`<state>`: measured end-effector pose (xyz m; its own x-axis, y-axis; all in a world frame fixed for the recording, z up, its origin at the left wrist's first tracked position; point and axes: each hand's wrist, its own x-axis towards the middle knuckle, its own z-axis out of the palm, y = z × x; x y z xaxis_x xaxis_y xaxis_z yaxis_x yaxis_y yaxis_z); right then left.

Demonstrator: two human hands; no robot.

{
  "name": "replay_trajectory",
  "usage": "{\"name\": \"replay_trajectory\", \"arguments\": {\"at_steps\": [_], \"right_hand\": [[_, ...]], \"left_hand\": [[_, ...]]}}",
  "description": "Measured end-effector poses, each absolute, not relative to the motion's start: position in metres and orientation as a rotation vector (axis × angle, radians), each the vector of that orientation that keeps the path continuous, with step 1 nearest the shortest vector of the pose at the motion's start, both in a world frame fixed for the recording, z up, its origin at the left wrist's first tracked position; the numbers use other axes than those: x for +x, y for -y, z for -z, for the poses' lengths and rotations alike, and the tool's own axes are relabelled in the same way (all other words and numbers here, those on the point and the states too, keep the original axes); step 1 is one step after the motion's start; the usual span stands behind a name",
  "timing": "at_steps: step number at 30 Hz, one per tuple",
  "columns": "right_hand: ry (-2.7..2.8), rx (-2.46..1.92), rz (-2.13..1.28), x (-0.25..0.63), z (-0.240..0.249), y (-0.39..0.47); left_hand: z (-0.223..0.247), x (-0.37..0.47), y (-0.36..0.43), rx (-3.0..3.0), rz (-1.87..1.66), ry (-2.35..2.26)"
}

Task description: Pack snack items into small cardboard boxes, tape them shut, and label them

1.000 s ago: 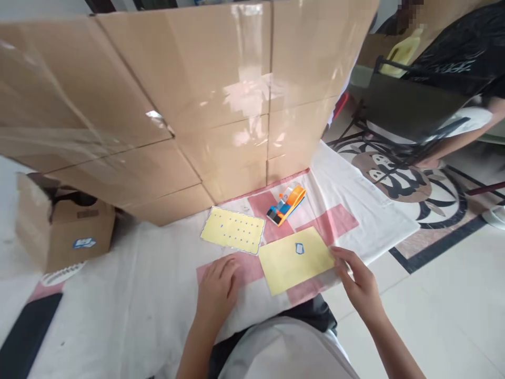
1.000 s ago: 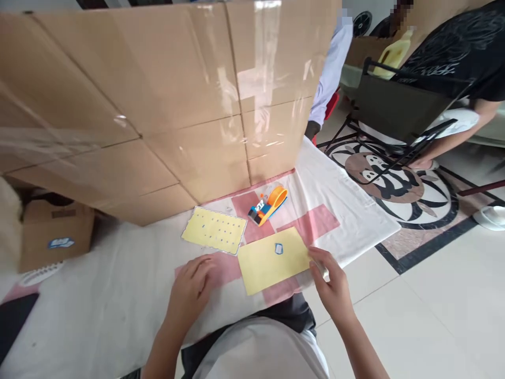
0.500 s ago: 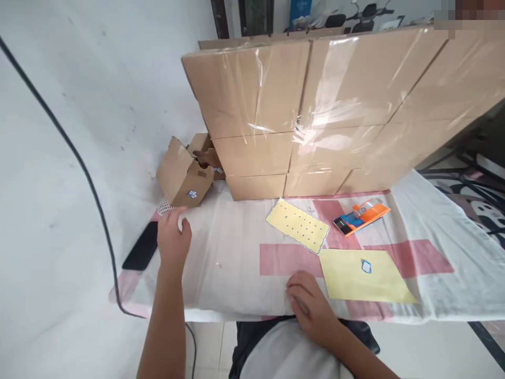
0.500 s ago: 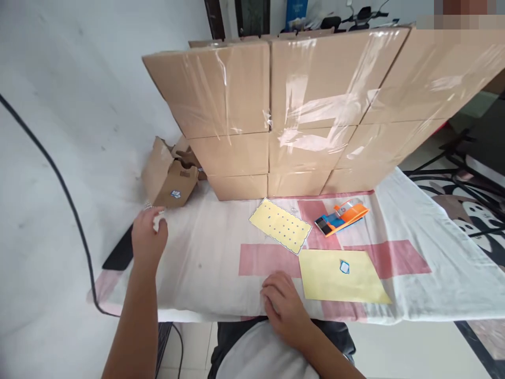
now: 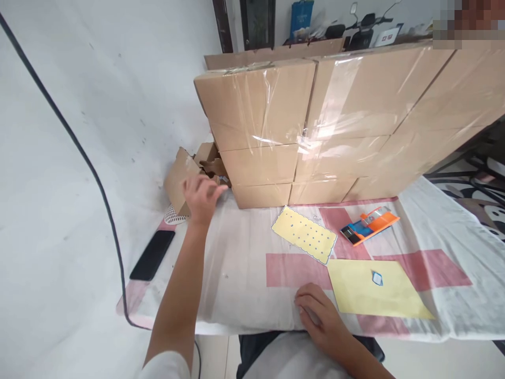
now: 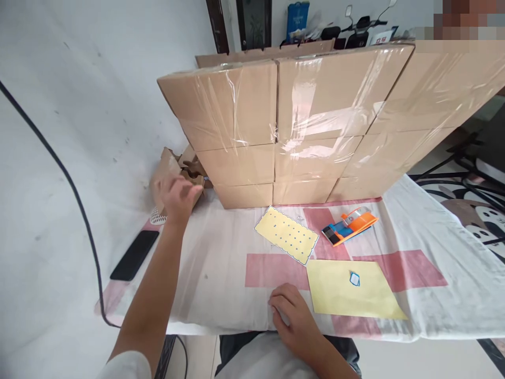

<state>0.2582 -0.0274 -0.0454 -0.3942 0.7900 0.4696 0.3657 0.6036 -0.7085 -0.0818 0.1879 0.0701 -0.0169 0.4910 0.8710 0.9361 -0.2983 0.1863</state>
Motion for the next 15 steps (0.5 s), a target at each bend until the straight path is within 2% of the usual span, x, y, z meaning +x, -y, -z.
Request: {"name": "replay_trajectory", "arguments": {"at_steps": [8,11,15], "right_hand": [[1.774,-0.631,-0.761,0.25,-0.063,-0.036],[1.866,-0.486,-0.824,0.247,-0.093,-0.054],[1.965,-0.376,-0.872,0.249,-0.105,-0.063]], "left_hand": [[-0.098,-0.013,-0.087,-1.879,1.175,0.471],[-0.111,0.003,-0.08,-1.933,1.188,0.395],[-0.113,0.019,-0.08,-1.959,1.199,0.391]]}}
